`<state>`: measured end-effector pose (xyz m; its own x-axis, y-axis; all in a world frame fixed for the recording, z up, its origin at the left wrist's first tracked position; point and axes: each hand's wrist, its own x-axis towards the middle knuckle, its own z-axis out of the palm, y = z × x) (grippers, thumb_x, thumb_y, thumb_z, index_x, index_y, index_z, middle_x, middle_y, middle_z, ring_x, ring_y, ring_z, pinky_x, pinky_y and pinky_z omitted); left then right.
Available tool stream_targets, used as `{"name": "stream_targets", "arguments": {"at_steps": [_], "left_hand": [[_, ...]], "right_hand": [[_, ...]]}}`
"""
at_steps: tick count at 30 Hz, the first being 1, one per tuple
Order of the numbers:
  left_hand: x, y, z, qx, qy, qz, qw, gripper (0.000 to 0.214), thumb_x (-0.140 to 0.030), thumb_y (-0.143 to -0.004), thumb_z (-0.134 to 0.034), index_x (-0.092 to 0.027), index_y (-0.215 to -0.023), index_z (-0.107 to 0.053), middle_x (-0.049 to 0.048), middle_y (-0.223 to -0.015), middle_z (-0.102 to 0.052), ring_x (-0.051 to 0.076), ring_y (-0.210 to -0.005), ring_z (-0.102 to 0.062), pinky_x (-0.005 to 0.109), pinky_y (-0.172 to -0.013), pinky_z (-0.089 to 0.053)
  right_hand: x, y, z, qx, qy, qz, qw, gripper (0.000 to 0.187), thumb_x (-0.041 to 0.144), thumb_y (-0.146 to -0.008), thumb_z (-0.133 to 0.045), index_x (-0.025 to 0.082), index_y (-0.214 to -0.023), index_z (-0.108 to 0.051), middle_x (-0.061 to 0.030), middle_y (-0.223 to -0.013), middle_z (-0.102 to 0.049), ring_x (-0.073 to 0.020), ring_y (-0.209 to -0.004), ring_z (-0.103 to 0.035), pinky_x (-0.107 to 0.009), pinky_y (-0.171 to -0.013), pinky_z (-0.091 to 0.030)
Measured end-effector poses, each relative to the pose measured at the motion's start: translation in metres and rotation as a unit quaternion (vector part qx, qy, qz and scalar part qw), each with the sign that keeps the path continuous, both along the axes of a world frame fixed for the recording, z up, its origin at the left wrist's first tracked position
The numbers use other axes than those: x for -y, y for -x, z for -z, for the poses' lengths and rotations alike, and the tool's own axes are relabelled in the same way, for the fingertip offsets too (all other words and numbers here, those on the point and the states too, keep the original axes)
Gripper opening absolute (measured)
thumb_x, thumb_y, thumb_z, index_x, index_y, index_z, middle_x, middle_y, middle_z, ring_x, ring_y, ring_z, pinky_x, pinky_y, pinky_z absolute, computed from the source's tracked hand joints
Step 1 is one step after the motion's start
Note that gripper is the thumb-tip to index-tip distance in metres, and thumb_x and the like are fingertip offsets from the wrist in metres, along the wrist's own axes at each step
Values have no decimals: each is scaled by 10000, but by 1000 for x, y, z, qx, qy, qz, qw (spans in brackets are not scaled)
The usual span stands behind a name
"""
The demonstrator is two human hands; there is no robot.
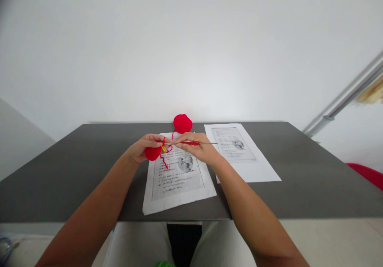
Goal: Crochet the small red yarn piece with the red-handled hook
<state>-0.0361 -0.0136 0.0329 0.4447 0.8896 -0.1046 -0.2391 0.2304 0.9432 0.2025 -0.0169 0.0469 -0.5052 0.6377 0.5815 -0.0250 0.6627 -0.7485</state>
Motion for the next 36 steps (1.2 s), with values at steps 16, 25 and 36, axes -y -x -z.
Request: {"name": "stream_targets", "arguments": {"at_steps": [16,25,36], "left_hand": [[4,-5,-6,-39,-9,25,999,249,-226,-546,-881,-116,-739,-768,64,-674,-730,124,-555,-617,218,-534,-430],[6,-9,-8,10,-24,0,1000,261,-238,-537,-900,-113,-709,-748,48,-664,-726,110,-546,-618,204,-532,-443],[8,-12,-8,60,-38,-7,997,237,-214,-570,-875,-116,-748,-752,61,-728,-749,142,-623,-666,234,-620,-498]], "right_hand": [[0,-2,-2,-60,138,-14,988,126,319,-790,-764,193,-796,-760,-36,-815,-765,-178,-798,-717,-331,-792,-564],[-2,14,13,-169,161,7,972,187,390,-761,-782,212,-795,-735,-27,-812,-783,-186,-761,-735,-359,-776,-588],[6,13,3,-109,12,29,994,114,356,-849,-704,262,-858,-768,-34,-911,-781,-205,-910,-727,-402,-877,-579]]}}
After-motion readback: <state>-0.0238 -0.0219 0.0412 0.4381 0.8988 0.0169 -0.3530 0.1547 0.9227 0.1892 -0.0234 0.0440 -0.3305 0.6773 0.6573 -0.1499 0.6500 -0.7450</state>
